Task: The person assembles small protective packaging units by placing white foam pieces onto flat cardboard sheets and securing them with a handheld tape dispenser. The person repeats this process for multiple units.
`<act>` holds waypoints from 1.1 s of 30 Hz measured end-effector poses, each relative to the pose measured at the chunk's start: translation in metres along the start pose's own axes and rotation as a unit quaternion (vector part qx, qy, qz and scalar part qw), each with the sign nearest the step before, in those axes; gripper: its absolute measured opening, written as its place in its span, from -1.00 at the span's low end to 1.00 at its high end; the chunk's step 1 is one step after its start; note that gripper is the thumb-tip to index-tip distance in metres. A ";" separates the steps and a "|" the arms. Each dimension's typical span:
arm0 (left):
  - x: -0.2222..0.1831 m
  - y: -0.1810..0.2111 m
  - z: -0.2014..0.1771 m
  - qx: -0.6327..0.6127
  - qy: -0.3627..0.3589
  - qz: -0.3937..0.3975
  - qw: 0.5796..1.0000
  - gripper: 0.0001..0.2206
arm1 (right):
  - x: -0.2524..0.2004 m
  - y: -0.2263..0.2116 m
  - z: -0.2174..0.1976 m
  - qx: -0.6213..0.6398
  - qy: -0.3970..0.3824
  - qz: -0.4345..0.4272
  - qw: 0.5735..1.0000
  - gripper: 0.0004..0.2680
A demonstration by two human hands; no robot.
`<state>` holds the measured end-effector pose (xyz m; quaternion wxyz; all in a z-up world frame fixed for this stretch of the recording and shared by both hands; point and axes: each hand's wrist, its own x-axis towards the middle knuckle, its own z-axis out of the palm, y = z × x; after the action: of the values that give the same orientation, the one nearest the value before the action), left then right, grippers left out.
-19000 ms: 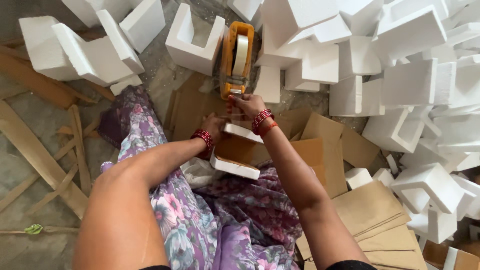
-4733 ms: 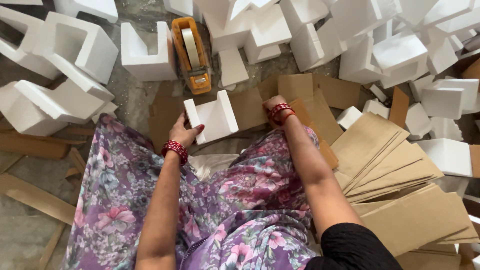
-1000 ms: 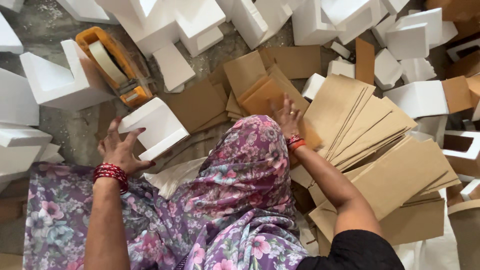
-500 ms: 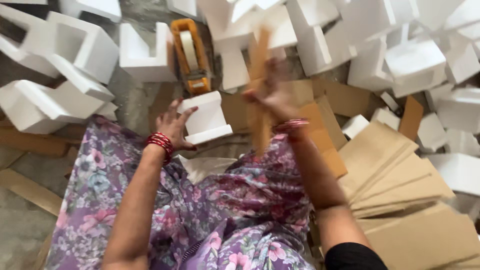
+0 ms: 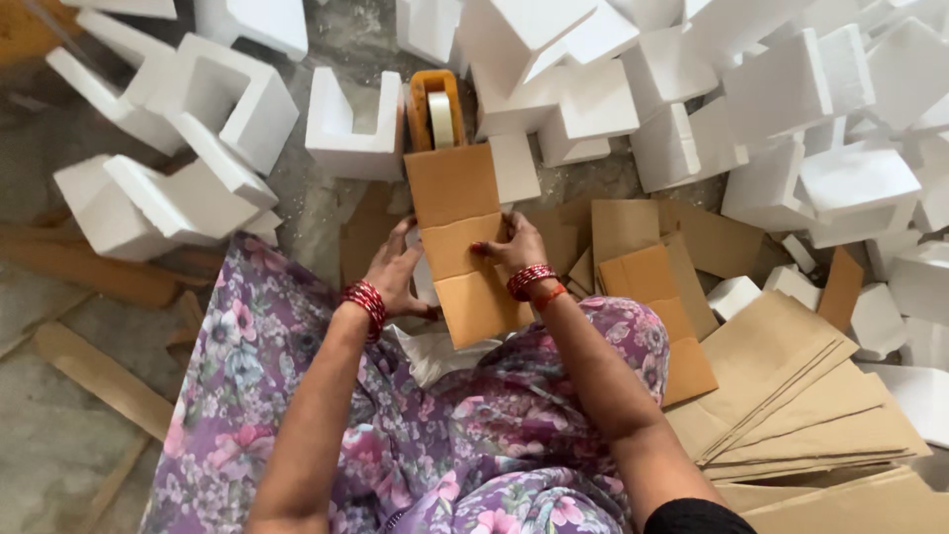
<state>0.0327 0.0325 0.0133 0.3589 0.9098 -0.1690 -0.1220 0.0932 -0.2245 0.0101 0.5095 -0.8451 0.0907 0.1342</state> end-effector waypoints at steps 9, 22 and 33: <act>0.009 -0.021 -0.001 -0.254 0.103 -0.116 0.955 -0.38 | -0.007 -0.016 0.007 0.114 -0.072 0.098 0.986 -0.64; 0.034 -0.001 0.023 -0.182 0.277 -0.127 0.935 -0.56 | 0.034 0.068 0.020 0.170 -0.181 0.106 0.963 -0.74; 0.033 -0.012 0.040 -0.117 0.329 -0.100 0.932 -0.68 | 0.062 0.145 0.038 0.121 -0.220 -0.029 0.968 -0.80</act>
<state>0.0514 0.0033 -0.0262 0.4842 0.8627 0.0655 0.1303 0.1045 -0.2593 -0.1474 0.6191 -0.7292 -0.0328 0.2898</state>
